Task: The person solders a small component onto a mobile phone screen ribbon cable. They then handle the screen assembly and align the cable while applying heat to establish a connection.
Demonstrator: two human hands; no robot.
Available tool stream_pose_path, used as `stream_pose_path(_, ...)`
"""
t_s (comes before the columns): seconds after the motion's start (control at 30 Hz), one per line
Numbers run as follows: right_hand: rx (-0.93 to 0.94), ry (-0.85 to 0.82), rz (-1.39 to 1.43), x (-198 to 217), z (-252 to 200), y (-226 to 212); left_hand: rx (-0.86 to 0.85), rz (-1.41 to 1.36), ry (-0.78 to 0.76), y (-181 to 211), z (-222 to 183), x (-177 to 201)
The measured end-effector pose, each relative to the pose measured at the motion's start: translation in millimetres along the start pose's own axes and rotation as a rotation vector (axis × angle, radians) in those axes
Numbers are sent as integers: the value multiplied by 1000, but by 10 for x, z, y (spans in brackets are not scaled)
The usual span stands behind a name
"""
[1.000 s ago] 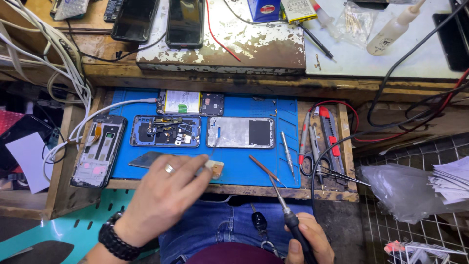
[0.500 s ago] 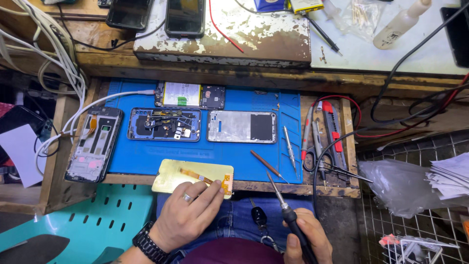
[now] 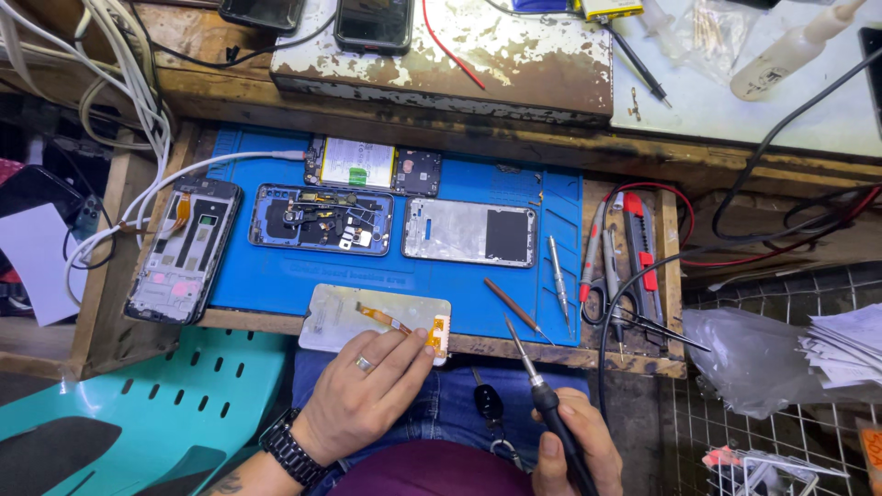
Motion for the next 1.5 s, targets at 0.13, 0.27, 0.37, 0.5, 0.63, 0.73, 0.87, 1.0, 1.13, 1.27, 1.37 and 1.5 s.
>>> stream_pose_path(0.13,2,-12,16,-11,7,-22,12,-62,16,4,15,-1)
stream_pose_path(0.27,44,-46,30,-16,37,-30,49,-124,46,-31,-10,-20)
stream_pose_path(0.37,37,-95,59,-27,27,-52,83,-141,63,-32,-43,-42)
stream_pose_path(0.5,-46,-118,87,-44,-5,-58,100,-160,69,-34,-85,-80)
stream_pose_path(0.63,-58,-40,130,-53,-7,-42,103,-143,40,-57,-125,-112)
stream_pose_path(0.73,-84,-14,139,-41,-7,-24,133,-55,16,-114,-136,-104)
stream_pose_path(0.87,-102,-29,125,-1,-4,5,201,40,62,-202,-162,53)
stream_pose_path(1.0,-85,-24,147,5,-19,33,296,68,29,-249,-177,208)
stream_pose_path(1.13,-93,8,164,5,-41,38,246,80,62,-178,-108,337)
stream_pose_path(1.27,-98,77,140,37,-68,31,252,-2,143,-218,12,493)
stream_pose_path(1.37,-162,136,106,122,-111,77,488,-176,228,-419,59,567)
stream_pose_path(1.5,-275,131,200,219,-128,215,1009,-902,533,-805,34,307)
Point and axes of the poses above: each hand's wrist, its own z-axis towards the middle knuckle, its own x-axis out of the back of the hand, y = z × x, the point moved 5 cm from there along z, towards the middle knuckle, and after that the axes turned 12 degrees about -z, right-handed, at the moved point
